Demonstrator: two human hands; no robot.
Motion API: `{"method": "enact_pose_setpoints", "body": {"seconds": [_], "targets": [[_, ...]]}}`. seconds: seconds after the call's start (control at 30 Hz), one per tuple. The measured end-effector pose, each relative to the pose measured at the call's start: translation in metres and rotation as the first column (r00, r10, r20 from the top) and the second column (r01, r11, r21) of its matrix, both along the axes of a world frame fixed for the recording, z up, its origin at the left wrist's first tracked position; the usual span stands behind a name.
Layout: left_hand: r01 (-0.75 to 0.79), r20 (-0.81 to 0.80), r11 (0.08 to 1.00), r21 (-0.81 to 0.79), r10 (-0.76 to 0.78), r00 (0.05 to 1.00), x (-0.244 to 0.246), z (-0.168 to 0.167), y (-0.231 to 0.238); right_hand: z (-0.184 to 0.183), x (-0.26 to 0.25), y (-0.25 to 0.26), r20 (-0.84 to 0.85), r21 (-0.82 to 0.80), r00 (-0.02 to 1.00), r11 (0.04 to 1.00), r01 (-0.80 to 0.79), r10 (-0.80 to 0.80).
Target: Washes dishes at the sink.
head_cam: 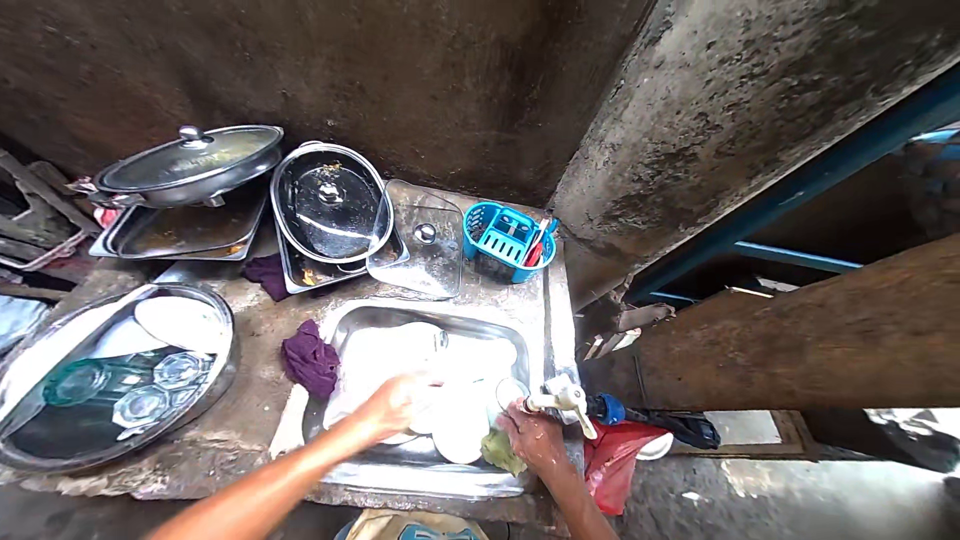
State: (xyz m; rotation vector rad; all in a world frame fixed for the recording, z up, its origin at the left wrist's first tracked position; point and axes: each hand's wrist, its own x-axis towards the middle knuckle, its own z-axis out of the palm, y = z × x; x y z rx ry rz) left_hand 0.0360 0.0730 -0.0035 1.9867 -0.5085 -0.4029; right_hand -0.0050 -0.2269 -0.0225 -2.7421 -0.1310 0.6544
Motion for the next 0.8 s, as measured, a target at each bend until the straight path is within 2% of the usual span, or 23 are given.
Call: {"method": "enact_pose_setpoints", "body": {"seconds": [0.07, 0.13, 0.2, 0.23, 0.3, 0.33, 0.4, 0.5, 0.6, 0.7, 0.8], "targets": [[0.012, -0.152, 0.986, -0.167, -0.038, 0.988, 0.01, -0.037, -0.061, 0.005, 0.003, -0.006, -0.021, 0.141, 1.0, 0.99, 0.001, 0.002], [-0.122, -0.416, 0.946, -0.299, -0.014, 0.909, 0.016, -0.064, -0.111, 0.007, 0.011, -0.01, -0.148, 0.357, 0.985, 0.924, 0.139, -0.091], [-0.387, -0.711, 0.856, -0.342, 0.034, 0.703, 0.016, -0.075, -0.145, -0.001, 0.016, -0.013, -0.263, 0.574, 0.94, 0.747, 0.334, -0.218], [-0.478, -0.807, 0.813, -0.331, 0.018, 0.59, 0.017, -0.075, -0.154, -0.004, 0.018, -0.015, -0.346, 0.617, 0.9, 0.659, 0.431, -0.265], [-0.598, -0.902, 0.733, -0.324, -0.05, 0.428, 0.019, -0.075, -0.161, -0.019, 0.019, -0.016, -0.433, 0.682, 0.839, 0.49, 0.544, -0.329], [-0.631, -0.917, 0.7, -0.335, -0.087, 0.39, 0.019, -0.074, -0.163, -0.026, 0.021, -0.014, -0.432, 0.687, 0.822, 0.455, 0.566, -0.37], [-0.675, -0.929, 0.665, -0.319, -0.078, 0.362, 0.015, -0.068, -0.167, -0.036, 0.026, -0.01, -0.332, 0.641, 0.821, 0.528, 0.557, -0.464], [-0.646, -0.93, 0.721, -0.251, 0.006, 0.368, 0.008, -0.067, -0.174, -0.028, 0.039, 0.004, -0.161, 0.407, 0.817, 0.717, 0.566, -0.553], [-0.526, -0.912, 0.8, -0.287, -0.061, 0.405, 0.002, -0.073, -0.175, -0.022, 0.047, 0.012, 0.005, 0.266, 0.777, 0.75, 0.605, -0.629], [-0.459, -0.925, 0.841, -0.286, -0.119, 0.36, -0.003, -0.068, -0.164, -0.029, 0.044, 0.012, 0.176, 0.343, 0.75, 0.754, 0.56, -0.637], [-0.493, -0.919, 0.776, -0.393, -0.349, 0.183, 0.005, -0.077, -0.147, -0.034, 0.041, 0.015, 0.276, 0.523, 0.752, 0.75, 0.405, -0.599]]}}
